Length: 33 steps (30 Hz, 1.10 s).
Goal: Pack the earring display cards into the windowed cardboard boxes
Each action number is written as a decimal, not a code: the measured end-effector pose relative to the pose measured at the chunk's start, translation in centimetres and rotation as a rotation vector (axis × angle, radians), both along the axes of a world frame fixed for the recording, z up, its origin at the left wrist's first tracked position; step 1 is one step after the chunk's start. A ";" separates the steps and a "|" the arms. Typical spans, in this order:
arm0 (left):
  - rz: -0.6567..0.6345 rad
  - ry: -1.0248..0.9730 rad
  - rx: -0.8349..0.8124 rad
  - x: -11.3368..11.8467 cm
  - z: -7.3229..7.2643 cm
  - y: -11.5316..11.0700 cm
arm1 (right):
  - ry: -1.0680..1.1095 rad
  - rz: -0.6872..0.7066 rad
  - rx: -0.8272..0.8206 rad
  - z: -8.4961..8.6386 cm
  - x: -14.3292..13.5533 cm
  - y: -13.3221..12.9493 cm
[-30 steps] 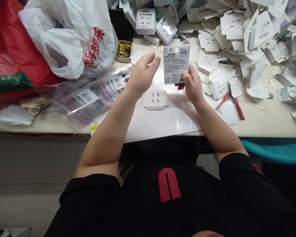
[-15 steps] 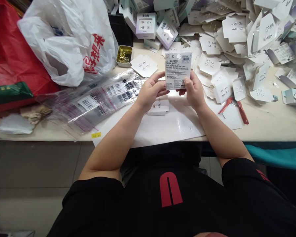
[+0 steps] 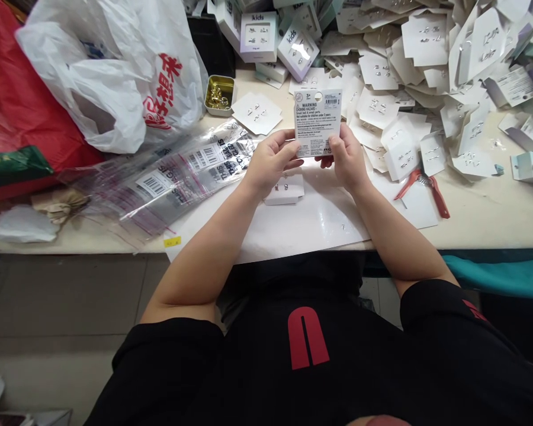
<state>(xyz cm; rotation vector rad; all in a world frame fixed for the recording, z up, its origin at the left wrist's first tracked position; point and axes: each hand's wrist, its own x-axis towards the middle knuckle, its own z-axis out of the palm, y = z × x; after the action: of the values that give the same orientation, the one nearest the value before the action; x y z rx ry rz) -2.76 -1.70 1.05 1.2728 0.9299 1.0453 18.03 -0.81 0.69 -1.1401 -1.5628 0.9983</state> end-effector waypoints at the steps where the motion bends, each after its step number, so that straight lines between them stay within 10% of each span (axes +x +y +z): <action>1: -0.001 0.007 0.008 0.0 -0.1 0.1 | 0.000 -0.002 0.007 -0.2 0.0 0.1; 33: -0.056 0.129 0.036 0.1 0.4 -0.5 | 0.033 0.014 -0.039 -0.2 -0.1 0.4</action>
<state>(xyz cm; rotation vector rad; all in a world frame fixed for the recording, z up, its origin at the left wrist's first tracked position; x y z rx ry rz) -2.70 -2.20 1.46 1.4017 0.9706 0.9481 17.98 -0.44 0.44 -1.1355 -1.5336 1.0557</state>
